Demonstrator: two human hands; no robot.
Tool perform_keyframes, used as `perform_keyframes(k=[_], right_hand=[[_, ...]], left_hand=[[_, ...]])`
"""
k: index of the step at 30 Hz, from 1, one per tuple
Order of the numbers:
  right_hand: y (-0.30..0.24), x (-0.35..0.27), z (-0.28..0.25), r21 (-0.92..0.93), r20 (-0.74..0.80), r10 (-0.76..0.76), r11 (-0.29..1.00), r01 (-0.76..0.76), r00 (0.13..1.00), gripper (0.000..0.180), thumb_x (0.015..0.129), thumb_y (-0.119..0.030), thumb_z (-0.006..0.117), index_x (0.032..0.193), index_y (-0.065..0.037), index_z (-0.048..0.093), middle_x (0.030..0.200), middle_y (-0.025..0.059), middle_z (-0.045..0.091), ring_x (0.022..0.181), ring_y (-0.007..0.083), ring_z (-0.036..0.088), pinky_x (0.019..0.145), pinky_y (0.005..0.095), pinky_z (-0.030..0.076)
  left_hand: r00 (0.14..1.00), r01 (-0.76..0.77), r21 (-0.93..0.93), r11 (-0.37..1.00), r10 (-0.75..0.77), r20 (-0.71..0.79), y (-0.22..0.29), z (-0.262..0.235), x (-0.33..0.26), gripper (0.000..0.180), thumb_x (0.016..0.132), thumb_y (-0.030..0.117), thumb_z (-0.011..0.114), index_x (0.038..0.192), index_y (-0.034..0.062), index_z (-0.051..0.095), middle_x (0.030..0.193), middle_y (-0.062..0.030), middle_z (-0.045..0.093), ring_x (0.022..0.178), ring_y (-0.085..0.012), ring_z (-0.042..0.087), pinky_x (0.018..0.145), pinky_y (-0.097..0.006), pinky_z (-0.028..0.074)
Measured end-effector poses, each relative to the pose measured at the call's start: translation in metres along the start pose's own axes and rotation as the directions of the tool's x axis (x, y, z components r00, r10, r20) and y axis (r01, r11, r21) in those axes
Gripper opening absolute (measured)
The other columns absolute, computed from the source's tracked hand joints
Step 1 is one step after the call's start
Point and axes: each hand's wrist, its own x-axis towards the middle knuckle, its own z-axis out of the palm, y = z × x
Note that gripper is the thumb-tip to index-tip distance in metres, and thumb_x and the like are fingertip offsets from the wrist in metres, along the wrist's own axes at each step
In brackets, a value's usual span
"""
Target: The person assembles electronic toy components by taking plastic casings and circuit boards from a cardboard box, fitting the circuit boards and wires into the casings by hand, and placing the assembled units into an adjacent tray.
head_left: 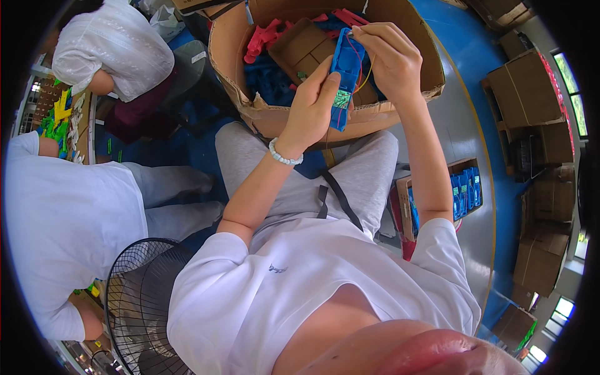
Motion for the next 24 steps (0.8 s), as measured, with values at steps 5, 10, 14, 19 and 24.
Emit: perform_keyframes(k=[5,10,14,19,24], right_hand=[[0.01,-0.013,0.0,0.394,0.106,0.286,0.867,-0.304,0.952,0.032,0.088,0.005,0.063,0.118,0.0,0.067,0.112,0.0115,0.069,0.106,0.0208,0.064,0.089,0.0311,0.053],[0.016,-0.048,0.007,0.735,0.206,0.542,0.464,-0.494,0.815,0.043,0.094,0.006,0.055,0.137,0.004,0.052,0.133,0.0149,0.059,0.12,0.02,0.057,0.1,0.0317,0.049],[0.003,-0.046,0.01,0.455,-0.002,0.637,0.687,-0.567,0.771,0.027,0.088,0.01,0.058,0.112,0.003,0.067,0.106,0.0133,0.071,0.097,0.0136,0.068,0.08,0.0261,0.054],[-0.004,-0.061,0.018,0.561,-0.085,0.704,0.618,-0.55,0.705,0.018,0.085,0.006,0.066,0.103,0.006,0.067,0.097,0.0105,0.073,0.085,0.0125,0.068,0.075,0.0237,0.054],[-0.026,-0.079,0.008,0.721,0.235,0.833,0.196,-0.665,0.5,0.024,0.088,0.005,0.06,0.112,0.005,0.063,0.102,0.0123,0.072,0.09,0.0156,0.068,0.077,0.0274,0.055]], left_hand=[[0.998,0.066,-0.283,0.957,-0.067,0.008,-0.002,0.003,0.006,0.04,0.105,0.025,0.043,0.137,0.001,0.045,0.098,-0.0161,0.066,0.069,-0.0198,0.066,0.059,-0.03,0.056],[0.997,0.075,-0.492,0.868,-0.058,0.049,0.005,0.015,0.006,0.039,0.105,0.028,0.042,0.132,-0.0008,0.047,0.096,-0.02,0.064,0.061,-0.0254,0.066,0.051,-0.033,0.056],[0.985,0.166,-0.554,0.816,-0.112,0.132,0.002,0.024,-0.001,0.041,0.105,0.028,0.041,0.132,-0.0029,0.046,0.093,-0.0211,0.063,0.058,-0.026,0.065,0.045,-0.034,0.055],[0.986,0.11,-0.438,0.892,-0.043,0.16,0.015,0.036,-0.011,0.039,0.106,0.026,0.04,0.13,-0.0037,0.047,0.092,-0.0199,0.063,0.058,-0.0241,0.065,0.046,-0.032,0.055],[0.998,-0.036,-0.086,0.996,0.04,0.042,-0.013,0.025,0.004,0.028,0.105,0.017,0.041,0.127,0.0,0.041,0.09,-0.0135,0.063,0.056,-0.0167,0.062,0.048,-0.029,0.053]])
